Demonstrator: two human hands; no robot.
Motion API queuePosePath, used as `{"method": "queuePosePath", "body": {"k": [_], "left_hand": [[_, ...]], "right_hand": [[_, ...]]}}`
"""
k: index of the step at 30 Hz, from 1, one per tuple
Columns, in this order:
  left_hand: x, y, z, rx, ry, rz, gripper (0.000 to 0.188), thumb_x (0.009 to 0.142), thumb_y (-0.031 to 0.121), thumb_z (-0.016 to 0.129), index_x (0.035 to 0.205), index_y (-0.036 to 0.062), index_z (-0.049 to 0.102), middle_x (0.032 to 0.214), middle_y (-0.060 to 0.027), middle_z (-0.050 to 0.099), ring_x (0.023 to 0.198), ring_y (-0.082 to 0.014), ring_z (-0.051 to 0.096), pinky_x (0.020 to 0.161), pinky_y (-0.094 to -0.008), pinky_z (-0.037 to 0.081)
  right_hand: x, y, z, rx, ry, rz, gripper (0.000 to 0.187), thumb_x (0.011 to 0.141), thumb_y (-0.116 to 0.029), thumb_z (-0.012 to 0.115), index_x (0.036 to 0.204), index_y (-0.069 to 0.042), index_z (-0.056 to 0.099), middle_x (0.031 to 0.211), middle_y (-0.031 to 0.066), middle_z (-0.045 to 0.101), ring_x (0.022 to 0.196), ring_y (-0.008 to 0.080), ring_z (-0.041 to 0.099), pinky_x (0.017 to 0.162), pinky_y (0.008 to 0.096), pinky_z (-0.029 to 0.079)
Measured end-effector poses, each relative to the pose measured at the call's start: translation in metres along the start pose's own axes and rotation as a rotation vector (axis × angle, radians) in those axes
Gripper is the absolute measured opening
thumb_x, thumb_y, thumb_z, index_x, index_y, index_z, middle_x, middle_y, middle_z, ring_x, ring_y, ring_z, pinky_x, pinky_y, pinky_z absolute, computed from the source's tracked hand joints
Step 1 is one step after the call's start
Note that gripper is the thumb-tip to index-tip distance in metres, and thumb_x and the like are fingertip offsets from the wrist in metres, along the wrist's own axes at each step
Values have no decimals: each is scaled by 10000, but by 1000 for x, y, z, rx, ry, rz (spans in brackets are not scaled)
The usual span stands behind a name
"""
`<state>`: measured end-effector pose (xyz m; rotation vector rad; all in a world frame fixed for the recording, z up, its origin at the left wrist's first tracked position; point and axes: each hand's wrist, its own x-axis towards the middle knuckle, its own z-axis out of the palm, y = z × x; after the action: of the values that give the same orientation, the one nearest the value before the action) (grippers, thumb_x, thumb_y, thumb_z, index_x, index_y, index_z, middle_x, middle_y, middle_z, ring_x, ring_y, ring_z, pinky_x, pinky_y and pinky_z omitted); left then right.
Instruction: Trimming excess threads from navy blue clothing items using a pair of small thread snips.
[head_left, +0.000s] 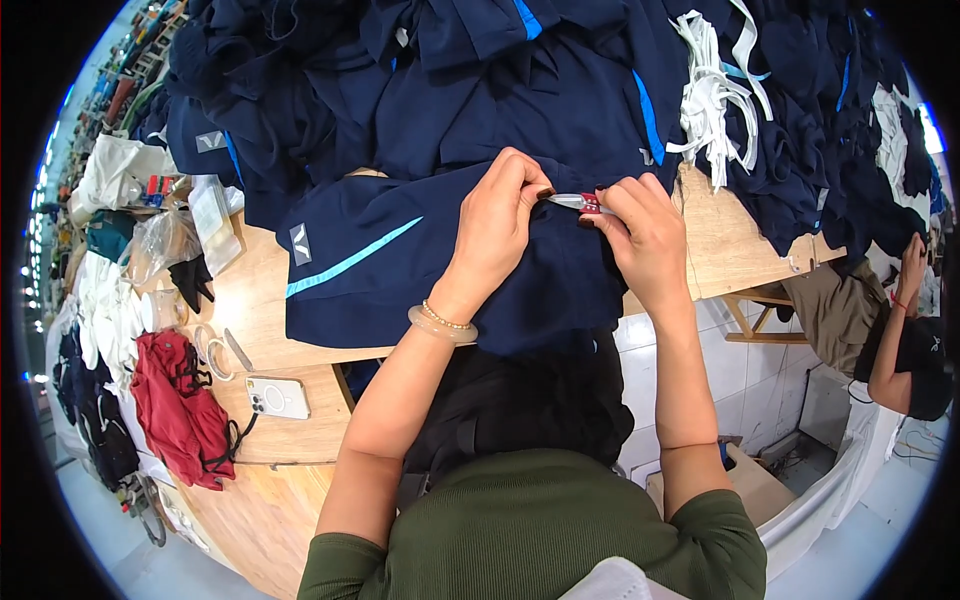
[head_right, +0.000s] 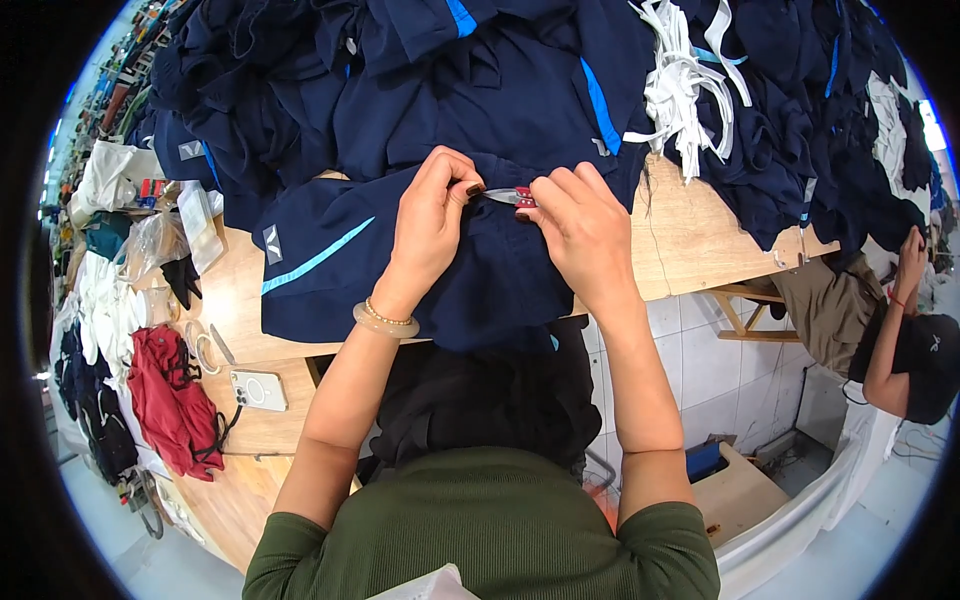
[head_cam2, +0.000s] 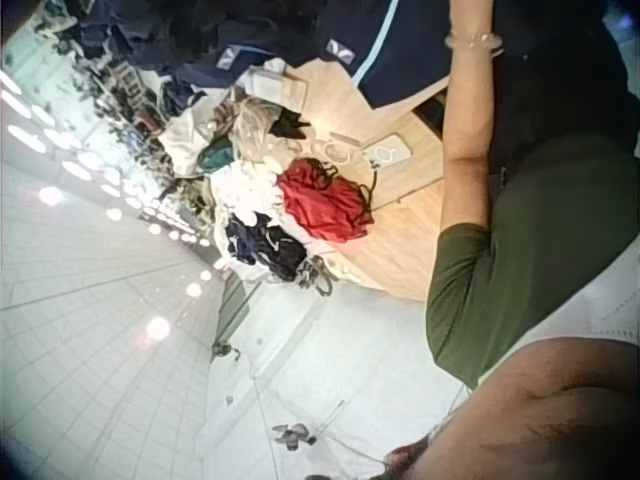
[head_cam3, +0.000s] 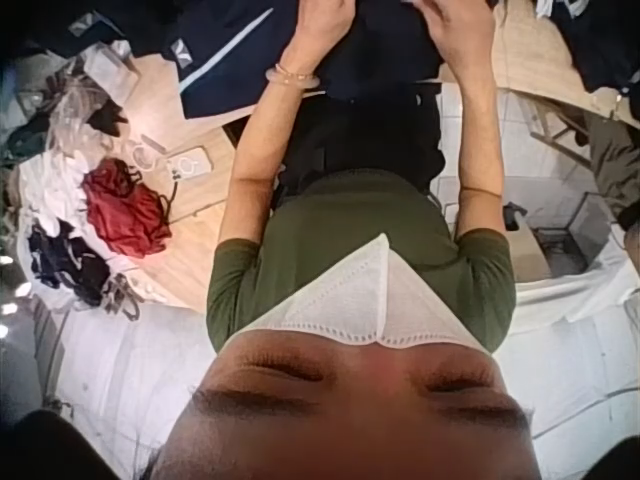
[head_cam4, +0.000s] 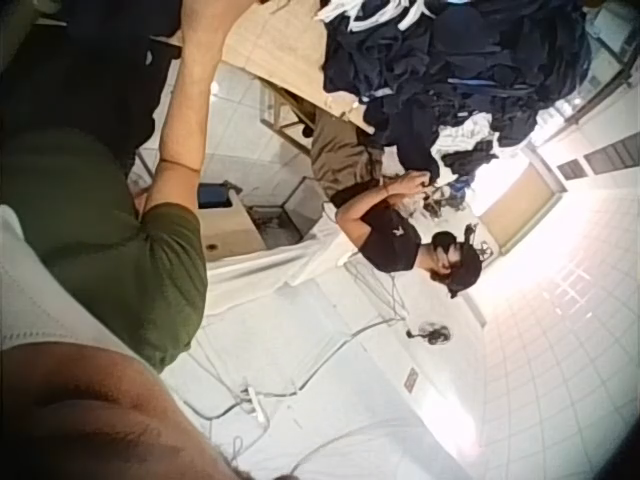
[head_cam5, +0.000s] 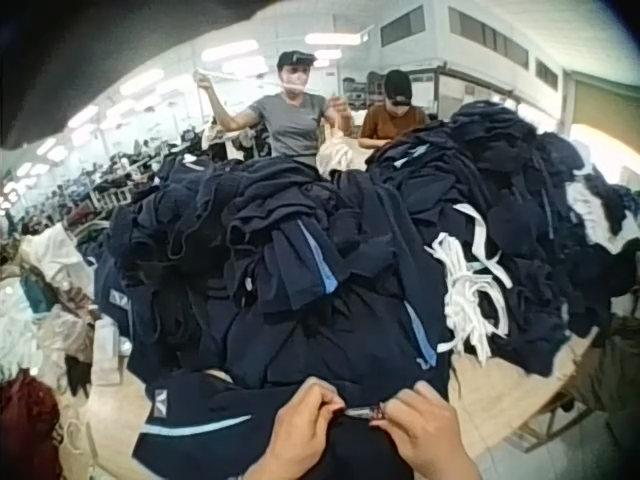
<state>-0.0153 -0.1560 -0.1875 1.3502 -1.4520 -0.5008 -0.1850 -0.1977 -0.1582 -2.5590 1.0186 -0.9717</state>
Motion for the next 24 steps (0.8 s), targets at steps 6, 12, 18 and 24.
{"method": "queuePosePath", "body": {"k": [6,12,18,24], "left_hand": [[-10,3,-40,-44,152,-15,164,942,43,457,788,-8,476,808,-64,501,688,-121,499,644,-236,422],[-70,-14,-122,158,434,-223,250,992,119,370,804,10,495,822,-42,517,712,-97,490,684,-231,419],[-110,-7,-60,127,101,-294,176,752,19,696,845,9,547,877,-80,537,693,-196,544,626,-268,467],[-106,-18,-49,109,128,-285,218,753,35,703,929,26,575,902,-64,520,708,-167,544,611,-269,468]], "right_hand": [[-11,3,5,470,165,421,185,750,-55,709,858,-25,563,820,76,582,694,184,530,653,302,441],[-26,2,-4,632,16,902,246,831,-208,706,774,-1,585,714,-39,519,687,34,427,643,173,352],[-35,22,30,773,201,890,150,804,-111,725,802,-7,617,786,-37,560,739,39,471,721,185,389],[-39,37,27,839,73,914,113,842,-150,689,855,-52,634,797,-43,568,768,31,471,766,178,371]]}}
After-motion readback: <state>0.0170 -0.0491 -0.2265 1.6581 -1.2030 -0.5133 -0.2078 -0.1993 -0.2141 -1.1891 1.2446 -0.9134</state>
